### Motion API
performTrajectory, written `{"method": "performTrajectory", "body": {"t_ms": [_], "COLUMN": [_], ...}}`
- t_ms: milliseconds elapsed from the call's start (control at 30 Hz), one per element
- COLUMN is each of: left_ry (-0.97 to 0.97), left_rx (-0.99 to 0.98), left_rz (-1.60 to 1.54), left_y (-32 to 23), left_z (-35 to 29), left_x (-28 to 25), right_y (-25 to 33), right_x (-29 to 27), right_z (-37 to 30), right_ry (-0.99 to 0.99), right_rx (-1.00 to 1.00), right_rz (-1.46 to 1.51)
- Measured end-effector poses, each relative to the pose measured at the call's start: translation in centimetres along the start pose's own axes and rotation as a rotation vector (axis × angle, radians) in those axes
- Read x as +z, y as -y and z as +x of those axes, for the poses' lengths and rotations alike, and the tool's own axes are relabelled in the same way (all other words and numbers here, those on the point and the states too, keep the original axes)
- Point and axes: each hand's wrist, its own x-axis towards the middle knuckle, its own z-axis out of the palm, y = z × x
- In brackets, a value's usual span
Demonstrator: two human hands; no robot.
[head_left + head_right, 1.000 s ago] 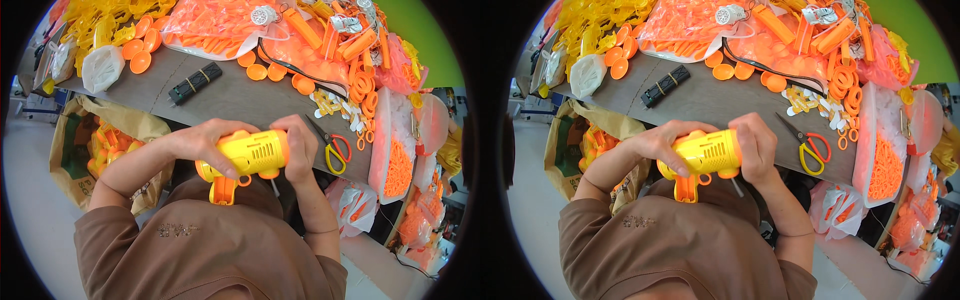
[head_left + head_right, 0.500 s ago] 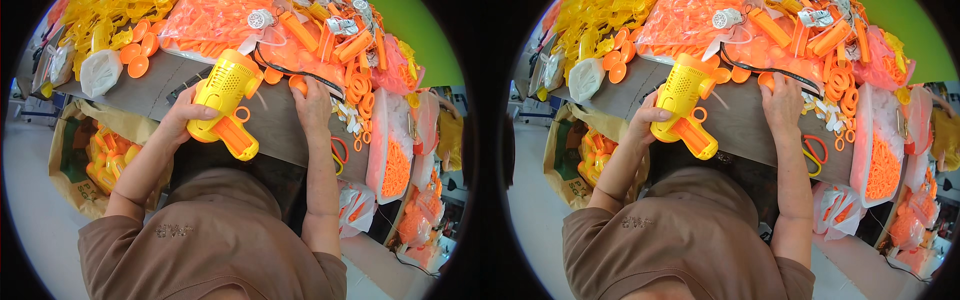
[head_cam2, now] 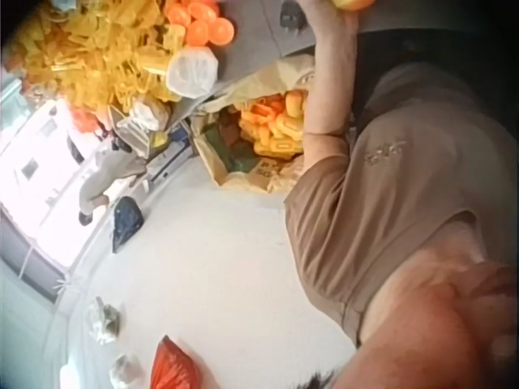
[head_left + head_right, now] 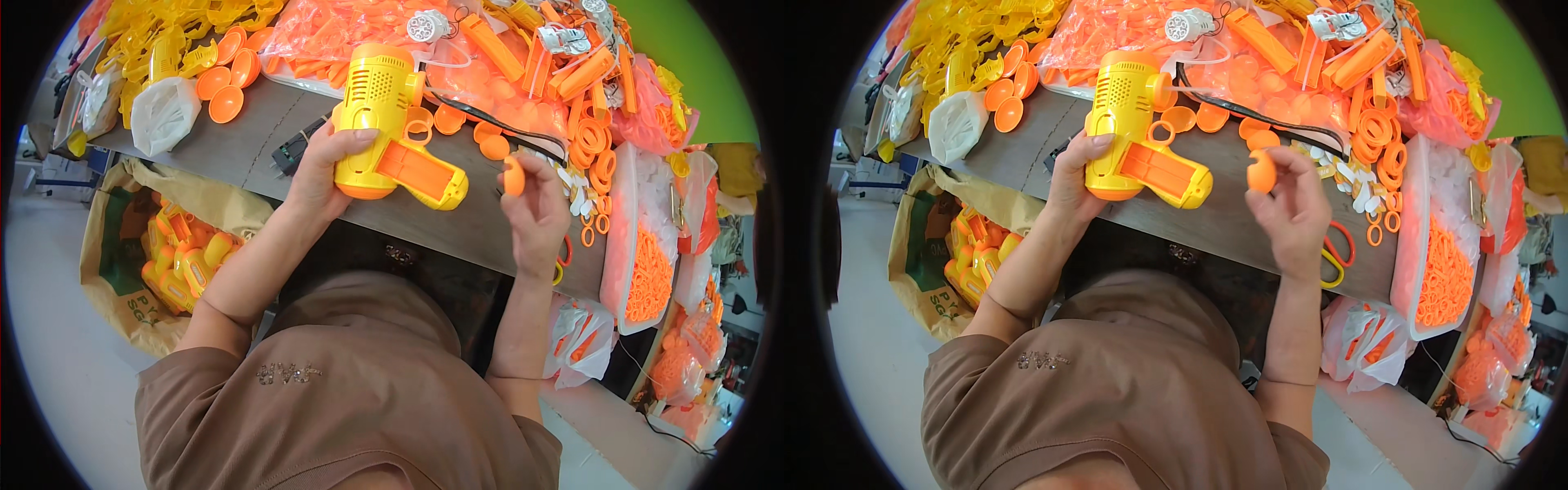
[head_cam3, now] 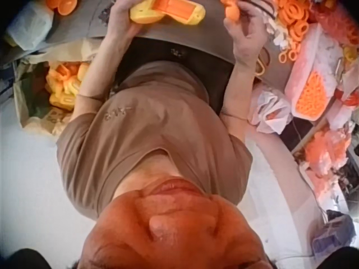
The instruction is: Assembling plastic toy guns and attaching product labels or tags on a workbench.
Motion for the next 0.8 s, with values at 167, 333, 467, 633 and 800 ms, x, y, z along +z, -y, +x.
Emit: {"method": "performTrajectory", "body": {"t_ms": [167,333,467,633,800], "left_ry": [-0.014,-0.007,-0.033,-0.063,-0.024], "left_rx": [-0.005,-0.044,-0.025,-0.039,-0.056], "left_rz": [-0.076,-0.130,-0.094,-0.097,-0.067], "left_y": [0.9,1.2,1.3,1.5,0.9], "left_z": [-0.4,-1.0,-1.5,-1.9,-2.0], "left_x": [1.3,1.4,1.6,1.7,1.5], "right_y": [-0.2,-0.5,-0.5,0.4,2.2], "right_x": [2.5,3.3,3.6,4.0,3.0], "right_z": [-2.3,-3.2,-3.9,-4.3,-3.6], "right_ry": [0.057,0.091,0.057,0.029,0.199], "right_rx": [-0.155,-0.313,-0.326,-0.345,-0.290], "right_rz": [-0.012,-0.270,-0.258,-0.309,-0.357]}}
